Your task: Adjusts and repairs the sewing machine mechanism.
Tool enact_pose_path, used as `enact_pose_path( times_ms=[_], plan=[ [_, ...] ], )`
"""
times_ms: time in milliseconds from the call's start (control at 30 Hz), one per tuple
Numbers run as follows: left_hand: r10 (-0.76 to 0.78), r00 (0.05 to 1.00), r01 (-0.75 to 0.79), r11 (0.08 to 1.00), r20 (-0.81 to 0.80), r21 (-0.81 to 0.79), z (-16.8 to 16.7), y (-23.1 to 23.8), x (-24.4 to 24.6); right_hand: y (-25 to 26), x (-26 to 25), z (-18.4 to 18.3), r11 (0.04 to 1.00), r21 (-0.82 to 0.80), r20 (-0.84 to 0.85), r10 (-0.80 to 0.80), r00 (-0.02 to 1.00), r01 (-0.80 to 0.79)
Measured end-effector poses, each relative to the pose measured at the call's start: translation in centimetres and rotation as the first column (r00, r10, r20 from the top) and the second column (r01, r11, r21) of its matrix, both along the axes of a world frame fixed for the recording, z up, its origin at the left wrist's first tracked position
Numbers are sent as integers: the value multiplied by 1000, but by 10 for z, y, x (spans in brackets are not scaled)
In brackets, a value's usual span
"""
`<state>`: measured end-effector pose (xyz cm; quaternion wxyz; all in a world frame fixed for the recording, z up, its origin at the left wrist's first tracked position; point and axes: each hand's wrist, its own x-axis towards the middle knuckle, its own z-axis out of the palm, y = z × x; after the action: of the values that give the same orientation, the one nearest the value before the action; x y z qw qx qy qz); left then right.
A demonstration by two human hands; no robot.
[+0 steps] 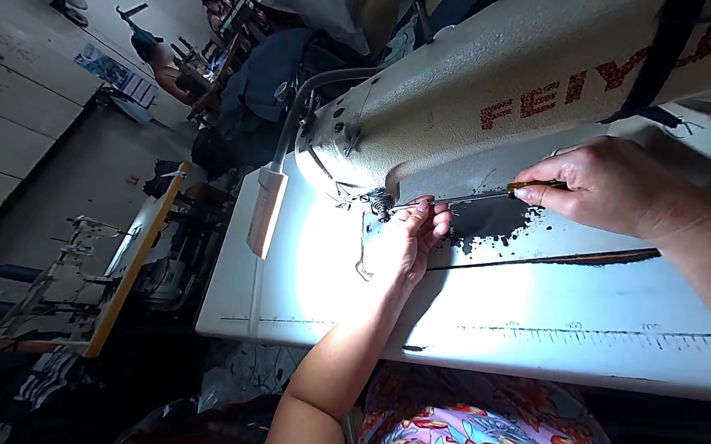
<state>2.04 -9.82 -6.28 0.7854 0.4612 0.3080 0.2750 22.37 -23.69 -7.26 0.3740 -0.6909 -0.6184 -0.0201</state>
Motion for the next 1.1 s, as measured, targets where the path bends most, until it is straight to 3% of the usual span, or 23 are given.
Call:
enact_pose_path(
  times_ms=[1100],
  plan=[
    [-4,1000,5,1000,25,-16,0,1,3,-1,0,1,1000,8,-1,-5,1000,5]
  ],
)
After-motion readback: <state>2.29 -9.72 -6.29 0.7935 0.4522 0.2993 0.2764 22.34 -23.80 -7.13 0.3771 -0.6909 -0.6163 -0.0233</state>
